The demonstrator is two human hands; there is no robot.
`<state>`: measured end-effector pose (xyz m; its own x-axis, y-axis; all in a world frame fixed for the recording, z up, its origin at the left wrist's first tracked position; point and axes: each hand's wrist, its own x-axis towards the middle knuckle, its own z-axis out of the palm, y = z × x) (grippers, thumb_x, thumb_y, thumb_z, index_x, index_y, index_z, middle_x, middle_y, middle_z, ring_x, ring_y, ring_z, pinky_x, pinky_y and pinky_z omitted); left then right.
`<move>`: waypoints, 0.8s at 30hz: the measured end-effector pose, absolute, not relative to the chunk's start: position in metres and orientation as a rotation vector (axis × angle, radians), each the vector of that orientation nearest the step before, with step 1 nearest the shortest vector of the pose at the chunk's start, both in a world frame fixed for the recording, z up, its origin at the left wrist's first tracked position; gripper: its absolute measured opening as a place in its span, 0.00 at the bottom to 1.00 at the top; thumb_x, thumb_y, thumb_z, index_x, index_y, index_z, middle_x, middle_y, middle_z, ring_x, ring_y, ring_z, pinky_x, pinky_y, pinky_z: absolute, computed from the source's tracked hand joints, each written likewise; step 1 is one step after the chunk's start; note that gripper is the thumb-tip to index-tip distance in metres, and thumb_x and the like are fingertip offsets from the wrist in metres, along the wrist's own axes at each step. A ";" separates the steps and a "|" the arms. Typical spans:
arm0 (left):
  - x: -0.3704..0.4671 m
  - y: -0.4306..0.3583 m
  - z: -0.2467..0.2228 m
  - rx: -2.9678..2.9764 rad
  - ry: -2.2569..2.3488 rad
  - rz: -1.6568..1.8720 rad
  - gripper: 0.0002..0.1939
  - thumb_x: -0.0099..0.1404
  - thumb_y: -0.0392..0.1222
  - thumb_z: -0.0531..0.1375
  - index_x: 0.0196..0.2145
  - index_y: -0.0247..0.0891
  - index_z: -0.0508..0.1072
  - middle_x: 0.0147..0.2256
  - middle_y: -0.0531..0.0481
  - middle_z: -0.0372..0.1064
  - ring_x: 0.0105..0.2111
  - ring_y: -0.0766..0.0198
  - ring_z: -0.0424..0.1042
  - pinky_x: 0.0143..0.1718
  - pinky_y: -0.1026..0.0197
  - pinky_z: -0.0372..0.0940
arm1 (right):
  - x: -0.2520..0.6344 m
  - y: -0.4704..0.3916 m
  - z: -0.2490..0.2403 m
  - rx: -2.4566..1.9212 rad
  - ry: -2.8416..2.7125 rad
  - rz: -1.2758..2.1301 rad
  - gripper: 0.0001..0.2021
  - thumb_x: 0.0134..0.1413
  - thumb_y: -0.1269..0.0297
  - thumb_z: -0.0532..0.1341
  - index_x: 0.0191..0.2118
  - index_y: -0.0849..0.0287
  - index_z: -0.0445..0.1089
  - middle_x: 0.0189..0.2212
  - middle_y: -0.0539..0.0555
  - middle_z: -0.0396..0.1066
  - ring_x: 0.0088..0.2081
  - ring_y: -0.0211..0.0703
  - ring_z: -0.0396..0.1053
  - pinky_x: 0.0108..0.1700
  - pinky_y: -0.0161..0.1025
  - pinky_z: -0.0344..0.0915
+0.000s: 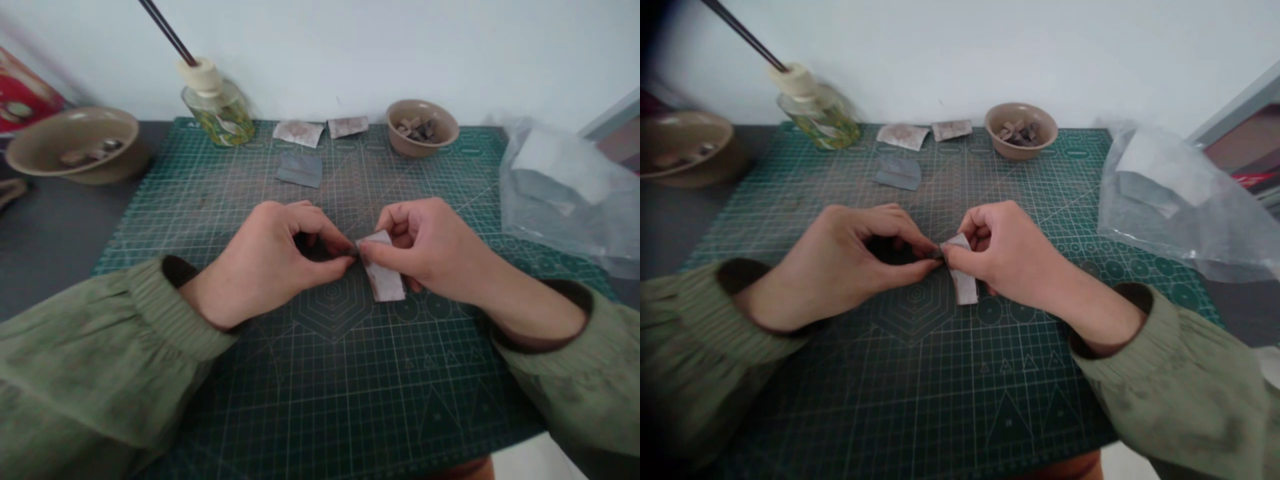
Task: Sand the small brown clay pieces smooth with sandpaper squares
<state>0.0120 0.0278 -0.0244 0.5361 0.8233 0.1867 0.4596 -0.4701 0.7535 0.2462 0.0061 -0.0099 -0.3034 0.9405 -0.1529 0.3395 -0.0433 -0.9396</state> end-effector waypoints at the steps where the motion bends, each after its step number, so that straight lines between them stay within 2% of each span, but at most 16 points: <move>1: 0.012 0.028 -0.025 2.128 1.028 0.725 0.03 0.64 0.39 0.73 0.37 0.44 0.88 0.35 0.52 0.82 0.35 0.62 0.78 0.37 0.59 0.68 | 0.247 0.006 -0.010 -1.365 -1.670 1.337 0.12 0.57 0.69 0.75 0.29 0.57 0.72 0.16 0.45 0.74 0.13 0.32 0.65 0.13 0.28 0.55; 24: 0.011 0.029 -0.026 2.137 1.030 0.704 0.03 0.64 0.39 0.74 0.37 0.45 0.88 0.35 0.54 0.81 0.34 0.64 0.78 0.35 0.61 0.68 | 0.256 0.008 -0.012 -1.482 -1.806 1.260 0.10 0.58 0.69 0.71 0.29 0.56 0.70 0.17 0.45 0.74 0.13 0.32 0.66 0.12 0.27 0.56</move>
